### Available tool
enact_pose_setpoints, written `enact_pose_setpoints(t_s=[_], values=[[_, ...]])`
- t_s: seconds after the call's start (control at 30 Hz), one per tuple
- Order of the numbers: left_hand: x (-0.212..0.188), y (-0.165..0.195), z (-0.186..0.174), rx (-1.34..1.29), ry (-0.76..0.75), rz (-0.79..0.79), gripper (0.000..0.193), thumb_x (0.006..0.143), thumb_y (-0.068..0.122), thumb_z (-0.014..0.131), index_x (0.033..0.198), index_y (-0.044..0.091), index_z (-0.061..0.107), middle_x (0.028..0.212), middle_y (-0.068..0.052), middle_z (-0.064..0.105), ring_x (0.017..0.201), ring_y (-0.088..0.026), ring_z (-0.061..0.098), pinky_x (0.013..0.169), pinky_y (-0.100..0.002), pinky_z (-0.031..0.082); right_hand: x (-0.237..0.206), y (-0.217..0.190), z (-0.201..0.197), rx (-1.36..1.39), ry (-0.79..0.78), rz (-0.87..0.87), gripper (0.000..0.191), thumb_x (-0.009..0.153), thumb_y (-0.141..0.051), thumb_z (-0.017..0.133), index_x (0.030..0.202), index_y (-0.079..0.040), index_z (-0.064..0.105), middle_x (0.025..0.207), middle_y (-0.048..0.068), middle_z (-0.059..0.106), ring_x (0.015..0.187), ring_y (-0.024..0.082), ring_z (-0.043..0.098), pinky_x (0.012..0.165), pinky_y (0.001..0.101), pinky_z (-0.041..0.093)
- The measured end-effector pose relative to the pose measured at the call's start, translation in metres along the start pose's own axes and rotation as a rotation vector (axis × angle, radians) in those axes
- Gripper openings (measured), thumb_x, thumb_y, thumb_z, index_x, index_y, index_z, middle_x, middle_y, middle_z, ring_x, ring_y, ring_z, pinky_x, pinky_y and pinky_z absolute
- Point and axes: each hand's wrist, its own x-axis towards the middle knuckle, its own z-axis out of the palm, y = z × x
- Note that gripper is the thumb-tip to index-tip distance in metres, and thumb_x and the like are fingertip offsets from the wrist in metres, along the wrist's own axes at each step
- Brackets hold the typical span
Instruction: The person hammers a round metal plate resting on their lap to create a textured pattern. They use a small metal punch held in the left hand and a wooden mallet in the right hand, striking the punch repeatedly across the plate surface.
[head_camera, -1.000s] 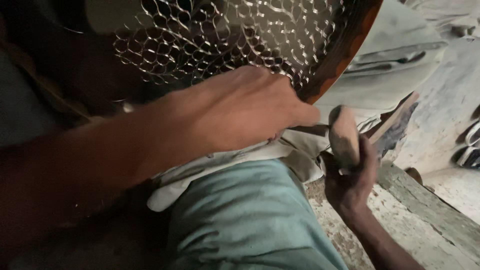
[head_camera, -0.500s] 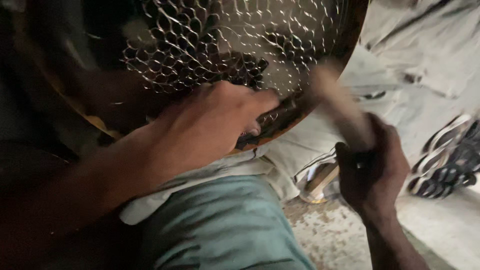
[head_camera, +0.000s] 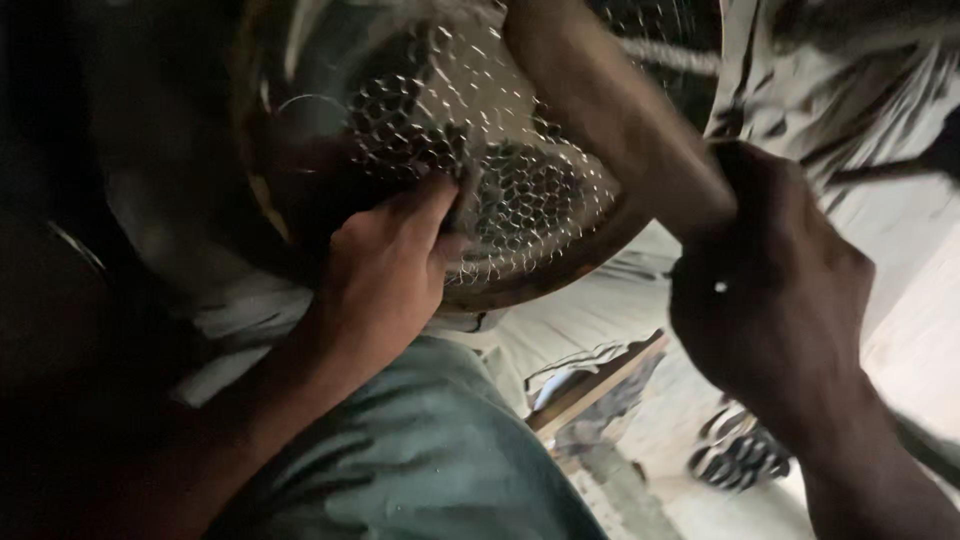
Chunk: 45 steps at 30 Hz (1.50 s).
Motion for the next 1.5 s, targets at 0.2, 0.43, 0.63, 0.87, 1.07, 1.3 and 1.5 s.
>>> enact_pose_setpoints(t_s=[0.2,0.43,0.63,0.87,1.07,1.3,1.5], values=[[-0.013,0.014,-0.014,-0.069,0.135,-0.127,0.042,0.091,0.009,0.074,0.127,-0.002,0.056,0.101,-0.020,0.071,0.089,-0.037,0.073,0.073,-0.045,0.058,0.032,-0.015,-0.048,-0.188,0.178,-0.314,0.032,0.091,-0.001,0.067,0.123,-0.006,0.069,0.089,0.011,0.072,0.061,0.020,0.066,0.047,0.0345,0.049],[-0.022,0.015,-0.015,-0.051,0.164,-0.271,0.027,0.098,0.017,0.073,0.109,0.000,0.056,0.085,-0.017,0.069,0.075,-0.036,0.071,0.063,-0.045,0.055,0.048,-0.026,-0.075,-0.148,0.235,-0.520,0.039,0.077,-0.004,0.070,0.115,-0.001,0.067,0.095,0.013,0.069,0.068,0.024,0.067,0.064,0.0381,0.054],[-0.023,0.007,-0.005,0.117,0.214,-0.304,0.028,0.098,0.022,0.075,0.104,0.001,0.057,0.082,-0.019,0.066,0.070,-0.035,0.069,0.058,-0.043,0.054,0.050,-0.023,-0.080,-0.179,0.232,-0.524,0.036,0.082,0.000,0.076,0.116,-0.008,0.069,0.094,0.009,0.069,0.077,0.025,0.069,0.073,0.0409,0.055],[-0.023,0.009,-0.008,0.006,0.233,-0.221,0.033,0.101,0.014,0.073,0.116,-0.006,0.051,0.082,-0.016,0.064,0.071,-0.028,0.070,0.059,-0.038,0.055,0.055,-0.016,-0.063,0.010,0.376,-0.574,0.052,0.089,0.009,0.074,0.138,-0.001,0.060,0.117,0.017,0.069,0.104,0.031,0.068,0.082,0.0347,0.055],[-0.021,0.009,-0.004,-0.007,0.101,-0.364,0.041,0.101,0.018,0.073,0.123,-0.008,0.050,0.084,-0.015,0.069,0.074,-0.026,0.073,0.058,-0.036,0.057,0.057,-0.011,-0.046,-0.124,0.317,-0.449,0.047,0.076,-0.004,0.079,0.122,-0.003,0.067,0.104,0.016,0.069,0.094,0.028,0.068,0.083,0.0431,0.058],[-0.006,0.009,-0.012,-0.020,0.088,-0.155,0.048,0.093,0.013,0.075,0.131,-0.006,0.052,0.099,-0.024,0.069,0.086,-0.040,0.071,0.066,-0.045,0.056,0.048,-0.001,-0.039,-0.088,0.261,-0.390,0.055,0.075,0.002,0.071,0.129,-0.005,0.067,0.109,0.016,0.070,0.088,0.032,0.070,0.077,0.0415,0.055],[0.012,0.006,-0.012,0.071,-0.118,-0.185,0.033,0.095,0.014,0.076,0.120,0.002,0.059,0.097,-0.018,0.071,0.085,-0.036,0.073,0.069,-0.044,0.059,0.022,0.005,-0.025,-0.153,0.121,-0.193,0.045,0.075,0.000,0.075,0.119,-0.011,0.071,0.094,0.008,0.071,0.076,0.024,0.070,0.066,0.0371,0.054]])
